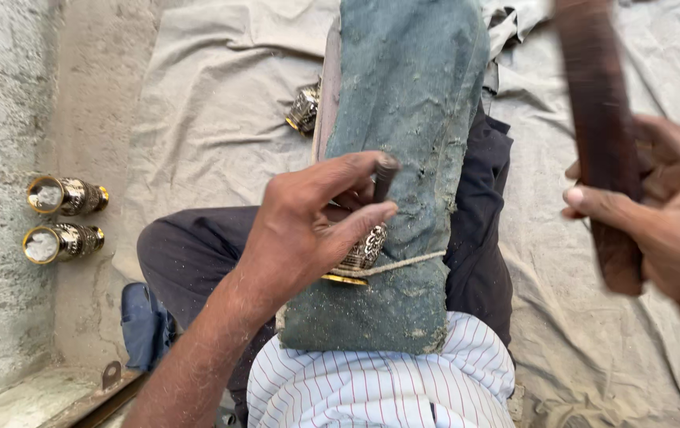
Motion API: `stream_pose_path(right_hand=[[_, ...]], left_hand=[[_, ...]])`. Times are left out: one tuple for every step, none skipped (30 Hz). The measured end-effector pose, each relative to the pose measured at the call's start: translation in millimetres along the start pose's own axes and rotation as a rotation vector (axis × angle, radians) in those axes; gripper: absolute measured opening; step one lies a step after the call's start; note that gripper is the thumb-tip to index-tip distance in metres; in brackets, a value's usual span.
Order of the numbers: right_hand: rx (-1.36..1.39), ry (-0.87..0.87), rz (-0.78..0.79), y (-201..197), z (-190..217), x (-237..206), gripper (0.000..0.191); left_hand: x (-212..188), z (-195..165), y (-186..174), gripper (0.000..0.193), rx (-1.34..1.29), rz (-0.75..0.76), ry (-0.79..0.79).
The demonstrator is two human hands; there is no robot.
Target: The person sits on the ground with a small decorated metal vase strapped to a sandbag on their lap. They hold a punch against the vase surface and repeatedly strike it with a wooden mallet, repositioning the punch to work different areas of the pattern, and briefly turn the vase to reach other sides.
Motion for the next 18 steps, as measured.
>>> stream_pose_path(right_hand=[[0.222,-0.108,0.018,9.0,5.7,-8.7,0.055],[0.351,-0.121,0.034,16.3,3.6,-17.1,0.052],[0.481,-0.132,0.049,23.9,0.8,-25.0,0.048],[0.514,-0.054,0.064,34.4,-8.8,-31.4,0.051],[0.544,0.024,0.081,44.8,-19.2,-36.7,0.055],[0.403,0.090,0.047,47.1,-26.8,-41.9,0.050],[0.260,0.152,0.015,48.0,-33.7,-46.3,0.046],[0.117,0.213,-0.014,47.0,-39.4,-50.3,0.042],[0.063,0.194,0.007,49.9,-37.7,-51.0,0.042],[0.010,0.175,0.029,52.7,-36.2,-50.9,0.042],[-0.043,0.156,0.051,54.4,-33.8,-50.8,0.042],[-0.117,0.174,0.050,53.3,-34.6,-51.2,0.039],[-0.190,0.192,0.044,51.4,-34.9,-51.8,0.035],[-0.263,0.210,0.039,49.4,-35.1,-52.5,0.031],[-0.253,0.202,0.035,48.6,-34.2,-53.0,0.033],[-0.244,0.194,0.033,48.0,-33.1,-53.7,0.034],[-0.233,0.183,0.029,47.6,-32.0,-54.6,0.035],[-0.331,0.193,0.057,49.9,-31.2,-54.8,0.040]], left_hand=[[6.6,3.7,3.7,0.045,0.022,0.053,-0.026],[12.1,8.0,8.8,0.048,0.040,0.114,-0.057],[16.5,7.5,13.0,0.047,0.060,0.160,-0.045],[20.4,7.2,17.8,0.046,0.076,0.206,-0.034],[23.2,6.5,22.8,0.046,0.091,0.250,-0.024],[25.5,5.3,26.6,0.044,0.102,0.285,-0.013],[27.3,3.8,29.0,0.043,0.114,0.317,0.000],[28.5,1.9,31.4,0.042,0.126,0.347,0.011],[30.4,1.5,32.9,0.042,0.136,0.364,0.004],[32.0,0.9,34.3,0.043,0.147,0.380,-0.004],[32.5,-0.1,35.8,0.043,0.157,0.397,-0.013],[33.2,-5.4,34.3,0.043,0.161,0.381,0.020],[33.8,-10.9,33.2,0.043,0.167,0.365,0.057],[34.1,-16.0,31.9,0.043,0.172,0.350,0.094],[33.3,-15.4,31.6,0.044,0.159,0.355,0.077],[32.4,-14.0,31.3,0.045,0.146,0.360,0.058],[31.9,-12.0,31.0,0.045,0.136,0.364,0.039],[31.5,-9.7,31.5,0.045,0.141,0.374,0.022]])
Point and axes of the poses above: each hand's wrist, its own x-axis towards the middle knuckle, its own y-axis out of the palm, z = x × y, the point moved 10 cm from there along x, towards the middle knuckle, and after that the axes turned 10 degrees about z, right-handed, at the moved point
